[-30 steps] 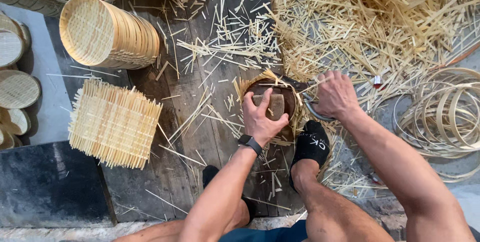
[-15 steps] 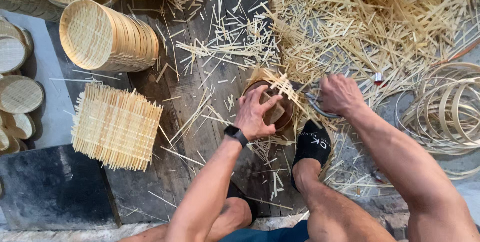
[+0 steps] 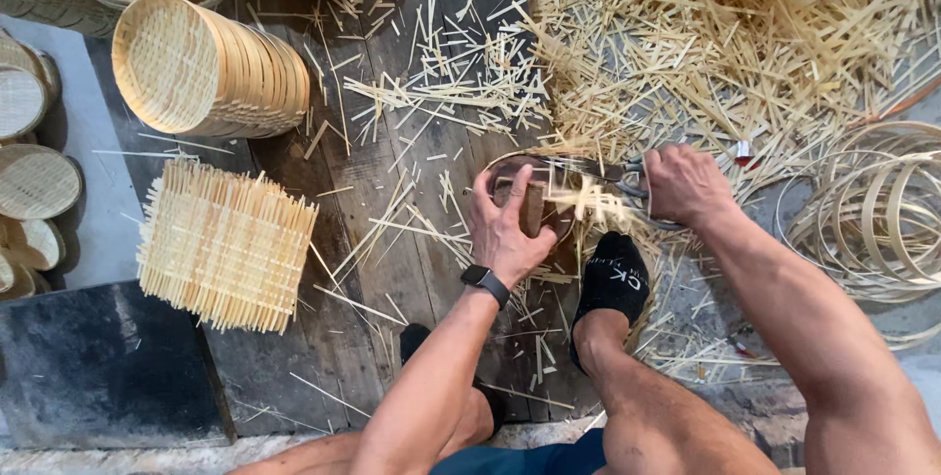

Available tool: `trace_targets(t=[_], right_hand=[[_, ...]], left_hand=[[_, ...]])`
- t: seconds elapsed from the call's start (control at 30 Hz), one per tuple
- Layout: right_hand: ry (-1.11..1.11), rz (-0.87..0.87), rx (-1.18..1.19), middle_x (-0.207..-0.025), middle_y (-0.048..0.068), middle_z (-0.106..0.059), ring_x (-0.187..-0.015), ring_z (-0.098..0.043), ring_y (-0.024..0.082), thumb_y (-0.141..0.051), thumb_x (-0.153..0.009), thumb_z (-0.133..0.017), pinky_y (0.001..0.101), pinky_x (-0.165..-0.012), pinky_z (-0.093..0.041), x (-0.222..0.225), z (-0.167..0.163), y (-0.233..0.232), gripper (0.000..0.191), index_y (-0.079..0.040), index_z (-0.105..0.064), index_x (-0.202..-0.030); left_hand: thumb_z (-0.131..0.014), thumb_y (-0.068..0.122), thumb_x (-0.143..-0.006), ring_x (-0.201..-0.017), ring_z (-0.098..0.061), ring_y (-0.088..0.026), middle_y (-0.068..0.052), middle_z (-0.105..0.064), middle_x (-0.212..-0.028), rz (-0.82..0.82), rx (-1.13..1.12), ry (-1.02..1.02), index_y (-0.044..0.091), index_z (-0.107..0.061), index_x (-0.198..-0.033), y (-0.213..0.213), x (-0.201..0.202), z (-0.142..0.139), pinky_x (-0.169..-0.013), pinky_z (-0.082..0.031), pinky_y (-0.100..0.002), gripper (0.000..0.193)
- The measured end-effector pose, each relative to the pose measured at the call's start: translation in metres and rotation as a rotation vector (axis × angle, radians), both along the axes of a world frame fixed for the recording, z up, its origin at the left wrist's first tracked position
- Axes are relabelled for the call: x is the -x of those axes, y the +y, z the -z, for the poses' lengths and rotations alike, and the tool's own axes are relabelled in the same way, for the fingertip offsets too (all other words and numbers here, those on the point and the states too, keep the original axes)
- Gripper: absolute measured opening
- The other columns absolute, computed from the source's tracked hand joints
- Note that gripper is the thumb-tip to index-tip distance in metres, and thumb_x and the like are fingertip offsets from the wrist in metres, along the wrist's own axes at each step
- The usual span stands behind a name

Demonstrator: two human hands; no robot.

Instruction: The person sits on the floor of a bamboo workshop assembling round bamboo steamer baskets. They trim bamboo strips with scissors, fit a woven bamboo mat into a rim, press a wooden form into the rim to shape it, and set finished baskets onto stacks.

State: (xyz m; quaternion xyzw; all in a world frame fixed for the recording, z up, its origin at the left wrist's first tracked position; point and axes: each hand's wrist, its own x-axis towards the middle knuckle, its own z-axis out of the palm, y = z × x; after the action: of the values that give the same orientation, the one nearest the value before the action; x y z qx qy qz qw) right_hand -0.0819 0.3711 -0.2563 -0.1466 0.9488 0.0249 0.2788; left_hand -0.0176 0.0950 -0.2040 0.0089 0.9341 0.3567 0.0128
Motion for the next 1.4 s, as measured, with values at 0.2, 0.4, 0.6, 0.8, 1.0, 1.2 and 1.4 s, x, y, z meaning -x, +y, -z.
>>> trace_targets(t=[0.2, 0.4, 0.6, 0.8, 1.0, 1.2, 1.4], right_hand=[[0.283, -0.118, 0.102, -0.100, 0.020, -0.067, -0.094, -0.066, 0.030, -0.036, -0.071, -0.065, 0.0395, -0.084, -0.057, -0.001, -0.004, -0.012, 0.053, -0.001, -0.062, -0.110], [-0.083, 0.062, 0.021, -0.099, 0.016, -0.068, -0.093, -0.068, 0.027, -0.046, -0.098, -0.062, 0.0405, -0.087, -0.058, 0.005, -0.013, 0.003, 0.047, -0.001, -0.063, -0.112], [0.247, -0.129, 0.157, -0.085, 0.016, -0.064, -0.079, -0.065, 0.026, -0.034, -0.068, -0.067, 0.0375, -0.072, -0.057, 0.002, -0.011, -0.003, 0.045, -0.001, -0.063, -0.099], [-0.173, 0.065, 0.013, -0.080, 0.010, -0.069, -0.070, -0.068, 0.024, -0.040, -0.090, -0.063, 0.0405, -0.066, -0.060, 0.008, 0.006, 0.011, 0.033, -0.009, -0.069, -0.101], [-0.326, 0.407, 0.124, -0.086, 0.017, -0.077, -0.076, -0.073, 0.029, -0.062, -0.081, -0.076, 0.0443, -0.077, -0.059, -0.014, -0.002, 0.091, 0.057, -0.007, -0.077, -0.097], [-0.816, 0.233, 0.098, -0.083, 0.008, -0.082, -0.078, -0.074, 0.021, -0.059, -0.063, -0.089, 0.0402, -0.075, -0.058, -0.036, -0.007, 0.120, 0.052, -0.014, -0.085, -0.089], [-0.555, 0.113, 0.071, -0.095, 0.012, -0.081, -0.086, -0.074, 0.026, -0.059, -0.076, -0.078, 0.0397, -0.083, -0.056, 0.067, 0.026, 0.071, 0.049, -0.014, -0.087, -0.092]], left_hand=[[-0.082, 0.021, -0.067, -0.126, -0.049, -0.046, -0.023, -0.043, -0.143, 0.110, 0.042, -0.092, 0.033, -0.049, -0.148, -0.003, 0.002, -0.005, -0.108, -0.043, -0.053, 0.089], [-0.080, 0.013, -0.061, -0.127, -0.049, -0.041, -0.016, -0.045, -0.144, 0.271, 0.119, -0.133, 0.036, -0.052, -0.146, -0.016, 0.008, -0.007, -0.104, -0.041, -0.057, 0.092], [-0.078, 0.010, -0.057, -0.130, -0.048, -0.036, -0.011, -0.047, -0.145, 0.487, 0.130, -0.157, 0.037, -0.059, -0.138, -0.023, 0.018, -0.008, -0.106, -0.040, -0.055, 0.088], [-0.079, 0.010, -0.055, -0.129, -0.050, -0.033, -0.007, -0.050, -0.143, 0.588, 0.154, -0.200, 0.038, -0.062, -0.136, -0.032, 0.026, -0.009, -0.109, -0.040, -0.052, 0.088], [-0.088, 0.041, -0.066, -0.128, -0.049, -0.041, -0.019, -0.047, -0.137, -0.005, -0.031, -0.162, 0.027, -0.049, -0.148, -0.019, 0.011, 0.001, -0.107, -0.045, -0.051, 0.092], [-0.089, 0.057, -0.071, -0.128, -0.046, -0.050, -0.029, -0.042, -0.138, -0.076, 0.014, -0.093, 0.025, -0.039, -0.157, -0.015, 0.003, 0.016, -0.106, -0.042, -0.055, 0.104], [-0.088, 0.057, -0.071, -0.128, -0.047, -0.045, -0.025, -0.044, -0.138, -0.047, -0.034, -0.119, 0.027, -0.039, -0.158, -0.024, 0.002, 0.023, -0.108, -0.042, -0.052, 0.104]])
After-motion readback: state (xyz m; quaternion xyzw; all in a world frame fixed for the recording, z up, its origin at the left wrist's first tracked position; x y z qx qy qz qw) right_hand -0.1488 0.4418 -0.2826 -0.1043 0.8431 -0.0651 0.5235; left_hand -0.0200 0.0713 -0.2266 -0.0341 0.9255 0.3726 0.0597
